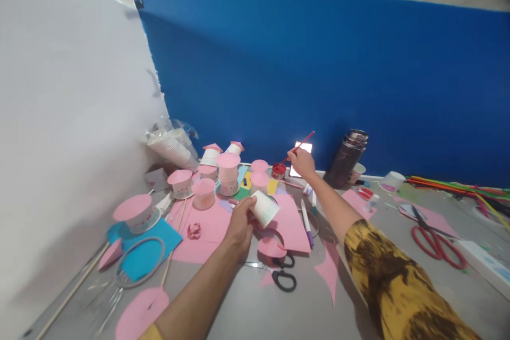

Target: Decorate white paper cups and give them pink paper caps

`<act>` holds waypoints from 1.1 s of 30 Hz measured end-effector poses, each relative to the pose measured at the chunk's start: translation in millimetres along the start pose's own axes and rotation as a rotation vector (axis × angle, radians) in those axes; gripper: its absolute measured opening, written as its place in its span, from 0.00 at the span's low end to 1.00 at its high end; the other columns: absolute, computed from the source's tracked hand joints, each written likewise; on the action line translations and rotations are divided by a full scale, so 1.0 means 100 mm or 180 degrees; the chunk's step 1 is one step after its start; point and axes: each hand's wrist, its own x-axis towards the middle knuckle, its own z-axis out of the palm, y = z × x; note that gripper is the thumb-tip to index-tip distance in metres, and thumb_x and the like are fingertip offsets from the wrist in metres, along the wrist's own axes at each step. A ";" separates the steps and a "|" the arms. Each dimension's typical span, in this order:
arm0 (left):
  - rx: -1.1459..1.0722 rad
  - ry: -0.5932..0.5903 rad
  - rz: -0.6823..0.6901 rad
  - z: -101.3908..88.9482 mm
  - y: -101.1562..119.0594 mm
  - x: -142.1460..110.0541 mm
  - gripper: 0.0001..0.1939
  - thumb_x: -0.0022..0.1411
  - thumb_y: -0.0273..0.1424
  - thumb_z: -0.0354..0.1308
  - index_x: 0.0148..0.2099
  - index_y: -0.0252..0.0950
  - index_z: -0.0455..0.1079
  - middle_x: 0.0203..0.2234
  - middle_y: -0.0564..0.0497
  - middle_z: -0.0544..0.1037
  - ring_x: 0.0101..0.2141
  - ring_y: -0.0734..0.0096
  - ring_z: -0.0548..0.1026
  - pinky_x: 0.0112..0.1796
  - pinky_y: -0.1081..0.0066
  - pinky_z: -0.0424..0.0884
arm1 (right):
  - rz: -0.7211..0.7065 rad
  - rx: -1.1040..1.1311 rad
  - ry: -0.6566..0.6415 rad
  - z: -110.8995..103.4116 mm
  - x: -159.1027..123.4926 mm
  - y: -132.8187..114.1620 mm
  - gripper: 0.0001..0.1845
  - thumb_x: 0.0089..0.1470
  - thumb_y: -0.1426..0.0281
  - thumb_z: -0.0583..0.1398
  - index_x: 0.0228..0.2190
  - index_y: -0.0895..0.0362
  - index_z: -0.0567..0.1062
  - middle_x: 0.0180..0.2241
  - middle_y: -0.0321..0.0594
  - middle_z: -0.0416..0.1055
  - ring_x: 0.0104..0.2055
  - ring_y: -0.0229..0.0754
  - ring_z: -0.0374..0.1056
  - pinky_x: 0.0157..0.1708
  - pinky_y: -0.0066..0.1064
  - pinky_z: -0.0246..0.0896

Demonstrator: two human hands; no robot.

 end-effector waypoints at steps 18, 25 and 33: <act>-0.0620 -0.0095 -0.0351 0.05 0.15 -0.05 0.08 0.63 0.27 0.56 0.44 0.32 0.72 0.33 0.45 0.80 0.33 0.62 0.79 0.29 0.64 0.79 | 0.0386 0.2841 -0.0048 -0.79 -0.95 0.13 0.27 0.45 0.44 0.68 0.27 0.55 0.71 0.24 0.36 0.72 0.20 0.31 0.55 0.16 0.22 0.45; -0.0971 -0.0650 -0.0428 0.04 0.18 -0.11 0.16 0.58 0.28 0.57 0.49 0.29 0.73 0.39 0.40 0.82 0.39 0.55 0.82 0.39 0.60 0.80 | 0.0374 0.4043 -0.0232 -0.93 -1.57 -0.02 0.19 0.44 0.56 0.75 0.26 0.55 0.77 0.23 0.34 0.72 0.18 0.28 0.54 0.16 0.22 0.49; -0.0798 -0.0703 -0.0290 0.05 0.15 -0.14 0.23 0.52 0.28 0.62 0.51 0.31 0.73 0.39 0.42 0.83 0.40 0.52 0.81 0.44 0.52 0.79 | 0.0092 0.3749 -0.0358 -0.97 -1.68 -0.13 0.19 0.49 0.53 0.72 0.27 0.54 0.77 0.23 0.35 0.73 0.18 0.31 0.54 0.17 0.26 0.50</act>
